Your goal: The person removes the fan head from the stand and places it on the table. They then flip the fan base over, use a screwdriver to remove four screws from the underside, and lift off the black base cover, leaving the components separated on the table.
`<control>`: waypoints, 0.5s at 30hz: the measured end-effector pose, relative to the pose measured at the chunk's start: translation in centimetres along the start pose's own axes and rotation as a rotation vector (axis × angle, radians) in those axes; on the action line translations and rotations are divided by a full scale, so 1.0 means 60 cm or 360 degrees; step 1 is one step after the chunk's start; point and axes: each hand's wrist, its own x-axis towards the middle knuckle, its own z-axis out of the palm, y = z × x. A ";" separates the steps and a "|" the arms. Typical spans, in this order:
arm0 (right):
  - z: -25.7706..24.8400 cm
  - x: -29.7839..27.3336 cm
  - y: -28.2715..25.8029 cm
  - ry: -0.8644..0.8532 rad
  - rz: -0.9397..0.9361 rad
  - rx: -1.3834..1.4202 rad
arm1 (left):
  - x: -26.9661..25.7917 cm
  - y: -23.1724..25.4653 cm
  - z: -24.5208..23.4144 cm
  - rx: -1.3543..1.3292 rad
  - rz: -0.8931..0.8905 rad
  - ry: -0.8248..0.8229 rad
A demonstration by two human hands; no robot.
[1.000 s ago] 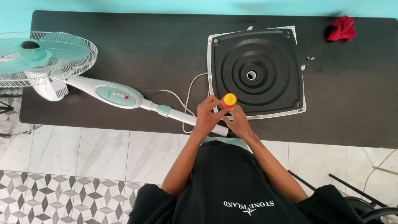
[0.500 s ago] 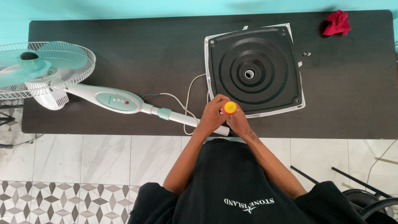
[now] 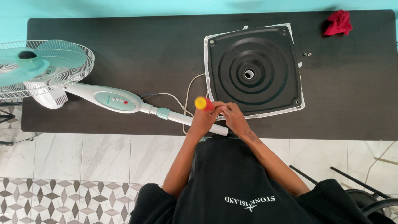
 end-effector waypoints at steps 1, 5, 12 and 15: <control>-0.003 0.001 -0.001 -0.0009 0.0007 -0.0018 | 0.006 -0.005 0.001 -0.0072 -0.0042 0.0010; -0.008 0.007 -0.005 -0.0050 -0.0022 -0.0099 | 0.015 -0.015 -0.005 -0.0382 -0.0109 0.0135; -0.005 -0.002 0.008 0.0042 -0.0095 -0.0138 | -0.002 -0.032 -0.012 -0.0486 -0.0370 0.0249; -0.002 -0.012 0.026 0.0051 0.0465 0.0333 | -0.015 -0.045 -0.003 -0.0517 -0.0424 0.0262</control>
